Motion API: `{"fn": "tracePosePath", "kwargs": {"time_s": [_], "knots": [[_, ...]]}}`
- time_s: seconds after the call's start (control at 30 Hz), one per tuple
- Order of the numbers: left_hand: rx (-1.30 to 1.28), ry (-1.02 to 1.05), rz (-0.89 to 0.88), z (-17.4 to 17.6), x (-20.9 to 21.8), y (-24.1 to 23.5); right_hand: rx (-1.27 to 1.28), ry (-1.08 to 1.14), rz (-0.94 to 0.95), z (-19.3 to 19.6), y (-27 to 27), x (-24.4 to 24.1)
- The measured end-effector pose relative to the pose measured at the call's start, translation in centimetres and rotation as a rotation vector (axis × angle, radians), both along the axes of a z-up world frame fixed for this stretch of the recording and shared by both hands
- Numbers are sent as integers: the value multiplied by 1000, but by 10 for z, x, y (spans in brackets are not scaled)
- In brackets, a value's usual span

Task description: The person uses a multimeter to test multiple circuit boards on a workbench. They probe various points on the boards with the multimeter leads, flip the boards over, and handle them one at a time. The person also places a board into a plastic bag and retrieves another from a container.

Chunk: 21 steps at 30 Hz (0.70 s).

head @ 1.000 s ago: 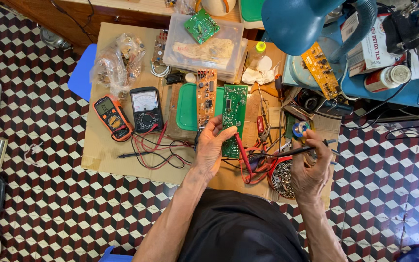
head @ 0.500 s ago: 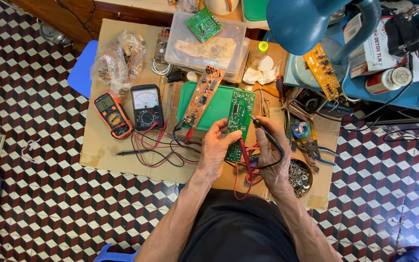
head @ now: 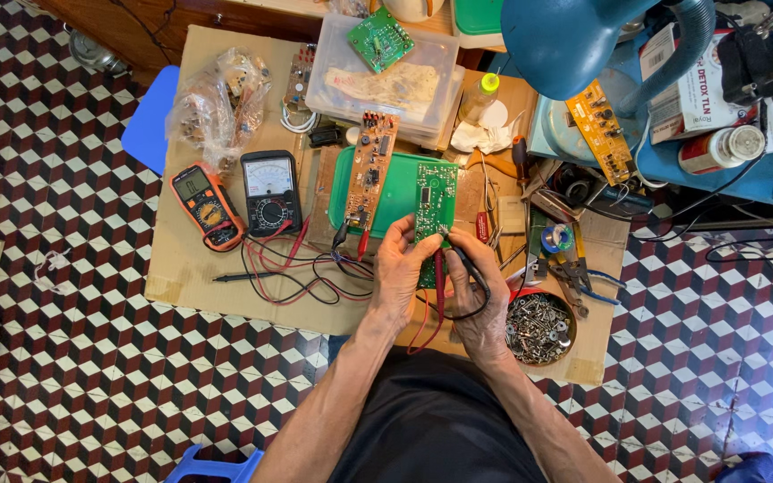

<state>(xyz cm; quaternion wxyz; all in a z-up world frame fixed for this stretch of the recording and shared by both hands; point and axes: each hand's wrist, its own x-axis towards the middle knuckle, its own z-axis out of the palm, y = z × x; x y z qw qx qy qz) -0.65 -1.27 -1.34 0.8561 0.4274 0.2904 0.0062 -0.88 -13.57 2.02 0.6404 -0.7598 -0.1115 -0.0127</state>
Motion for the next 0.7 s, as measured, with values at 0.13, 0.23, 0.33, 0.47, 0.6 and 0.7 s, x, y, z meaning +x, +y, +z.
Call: {"fn": "tracePosePath", "kwargs": {"time_s": [0.13,0.23,0.33,0.47,0.6,0.7], "knots": [[-9,13,25,-1,-2,2,62,52,-14,4,6,6],[-11,-3,54,-3,-4,-2,86,188,-16,8,7,6],[-134,-35,107,-3,-4,-6,54,308,-40,11,6,4],[-183,-25,137,3,-4,-8,-161,-60,-28,14,-1,1],[-159,-26,131,11,-2,-2,-252,-9,-7,18,-15,-4],[-134,-43,118,17,-1,2,-267,218,-31,14,-21,0]]}}
